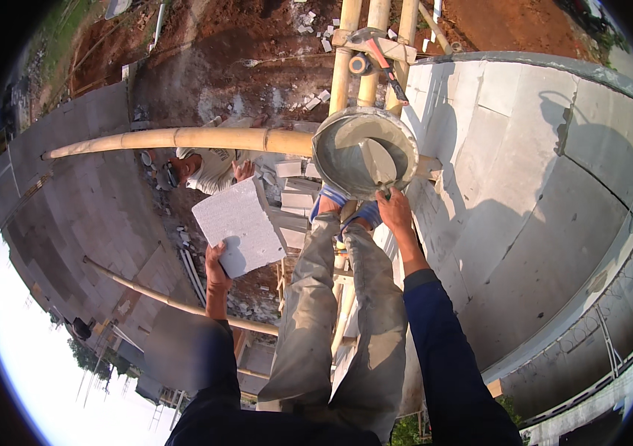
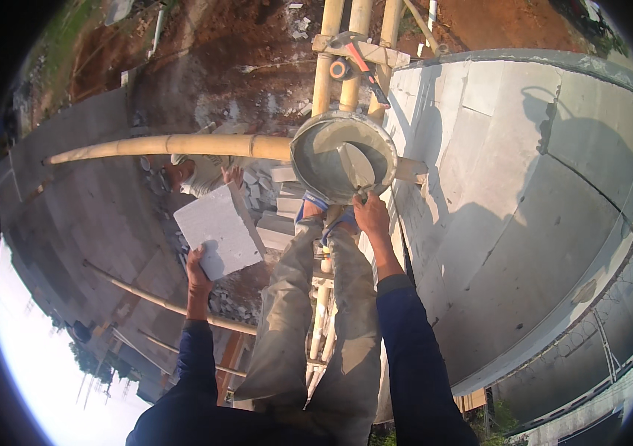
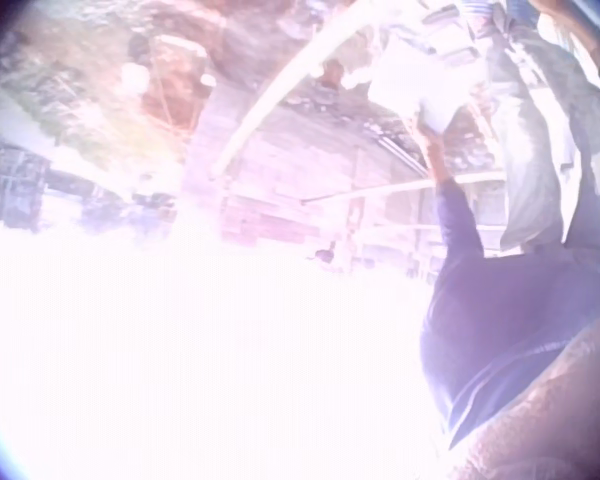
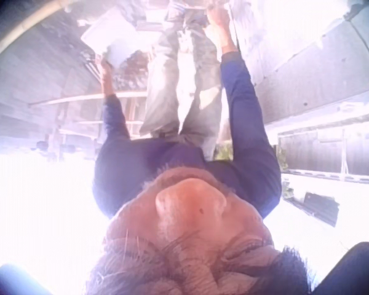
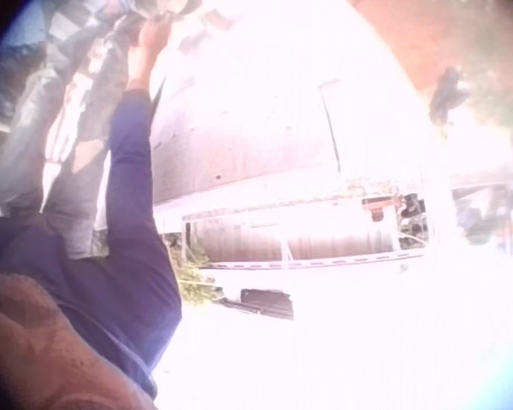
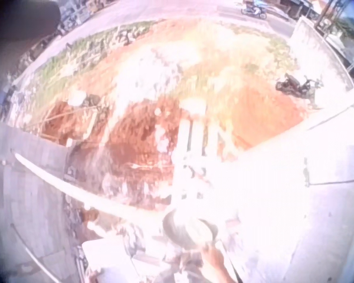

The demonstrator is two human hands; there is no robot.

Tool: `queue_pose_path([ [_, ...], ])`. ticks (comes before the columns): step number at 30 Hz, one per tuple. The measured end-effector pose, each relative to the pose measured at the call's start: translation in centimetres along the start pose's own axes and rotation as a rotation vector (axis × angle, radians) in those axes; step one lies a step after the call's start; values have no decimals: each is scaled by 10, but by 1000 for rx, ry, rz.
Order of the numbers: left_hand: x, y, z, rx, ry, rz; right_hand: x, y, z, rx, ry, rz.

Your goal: The person applies cement mortar to a white rectangular tile using a trowel, then places the tile onto a bamboo scaffolding platform. He taps the tile with a hammer to level it and repeats the process with another tile.

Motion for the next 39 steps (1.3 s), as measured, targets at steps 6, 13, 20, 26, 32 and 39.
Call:
queue_pose_path([
  [6,-12,94,67,-278,-72,-327,20,3,-19,-252,54,519],
  [13,-47,192,153,-379,-14,-427,-71,-68,-158,-346,-14,1135],
  [20,-52,322,150,-605,-35,-658,-164,-89,-244,-176,-145,919],
  [26,-43,370,122,-666,-108,-603,-197,-129,-234,130,-349,588],
  [32,-58,356,115,-696,-232,-610,-191,-147,-216,-128,-188,911],
  [39,-72,292,105,-682,-156,-428,-98,-105,-166,-75,-166,1174],
])
Point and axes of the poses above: each hand's wrist, its own z-axis towards the middle knuckle, its own y-axis out of the palm, x = y × z, the point moved 7 cm from there along z, towards the middle knuckle, and after that the axes turned 6 degrees about -x, right-handed, at the moved point
